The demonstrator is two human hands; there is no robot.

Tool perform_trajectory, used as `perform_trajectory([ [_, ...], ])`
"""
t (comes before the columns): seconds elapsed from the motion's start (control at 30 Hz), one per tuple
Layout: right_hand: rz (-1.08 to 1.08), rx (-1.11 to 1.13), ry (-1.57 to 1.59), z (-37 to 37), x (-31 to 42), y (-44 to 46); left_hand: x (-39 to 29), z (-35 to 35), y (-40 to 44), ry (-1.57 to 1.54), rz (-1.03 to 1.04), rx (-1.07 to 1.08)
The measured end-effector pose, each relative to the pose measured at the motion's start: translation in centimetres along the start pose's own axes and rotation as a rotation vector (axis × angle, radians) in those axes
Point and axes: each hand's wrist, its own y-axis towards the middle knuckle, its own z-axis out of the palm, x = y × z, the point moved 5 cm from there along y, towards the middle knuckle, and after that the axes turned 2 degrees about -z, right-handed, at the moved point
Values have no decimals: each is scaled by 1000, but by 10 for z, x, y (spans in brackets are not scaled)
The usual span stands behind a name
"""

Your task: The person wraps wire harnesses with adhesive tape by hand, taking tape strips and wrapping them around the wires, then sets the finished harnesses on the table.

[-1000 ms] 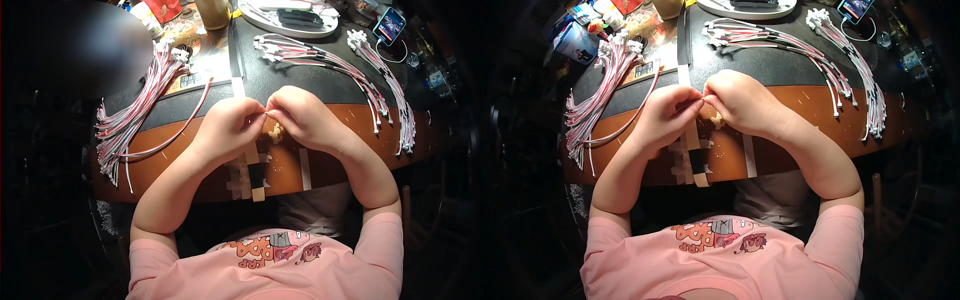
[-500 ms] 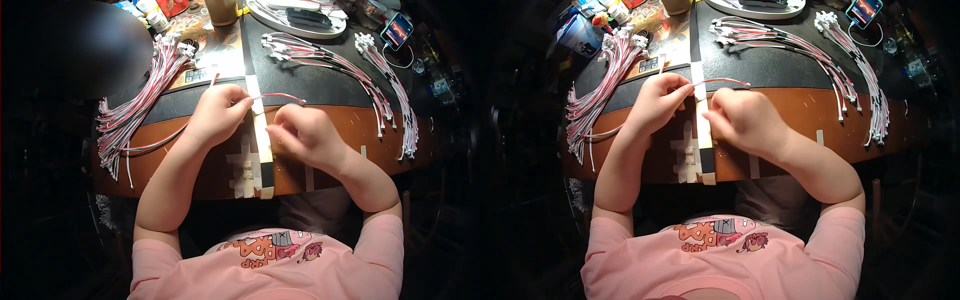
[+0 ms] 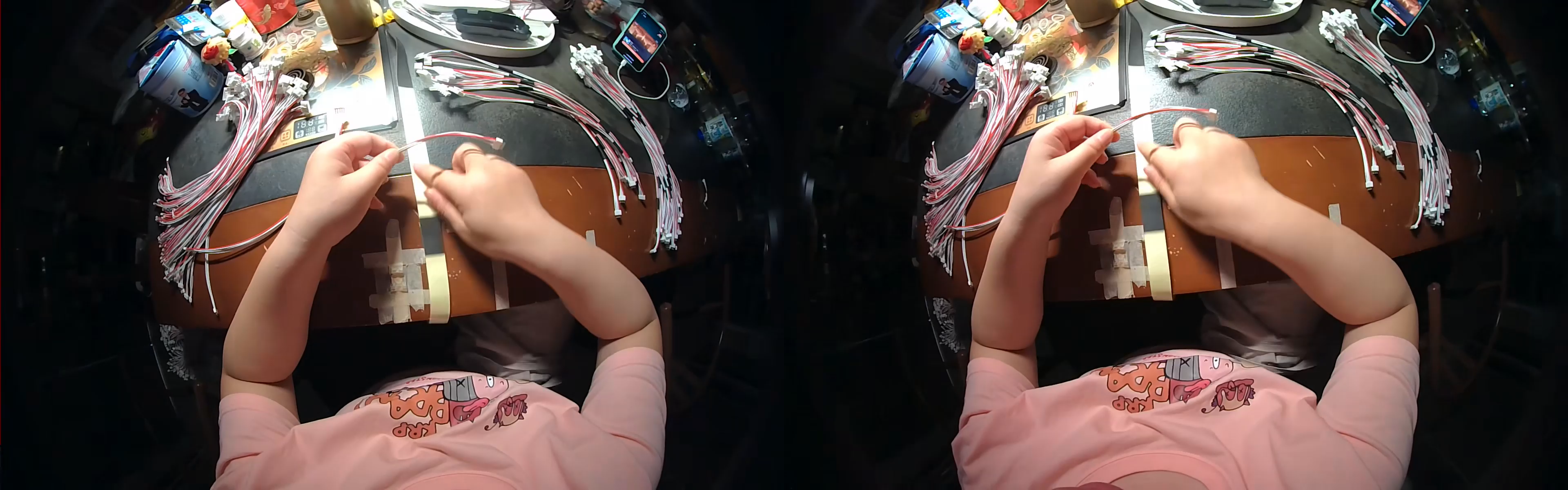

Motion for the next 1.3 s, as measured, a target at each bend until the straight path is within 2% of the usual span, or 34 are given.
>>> perform_trajectory([
  [0.23, 69, -66, -18, 6, -14, 9, 8, 2, 4, 63, -14, 15],
  [0.4, 46, 35, 147, 5, -11, 7, 8, 4, 3, 37, -27, 26],
  [0.53, 190, -165, 918, 15, -31, 9, 1, 12, -4, -133, -62, 95],
  [0.57, 190, -164, 918, 13, -29, 10, 0, 13, -5, -133, -62, 94],
  [0.7, 417, 52, 1081, 7, -21, 9, -2, 22, -8, -140, -101, 188],
  [0.87, 394, 147, 1314, 6, -13, 4, 3, 15, -4, -142, -87, 98],
  [1.07, 410, 99, 1361, 18, -20, 0, 3, 18, -5, -198, -89, 82],
  [1.23, 306, -75, 1286, 11, -16, 1, 7, 19, -5, -192, -129, 145],
  [1.3, 227, -59, 1100, 6, -14, -1, 12, 18, -3, -235, -140, 138],
])
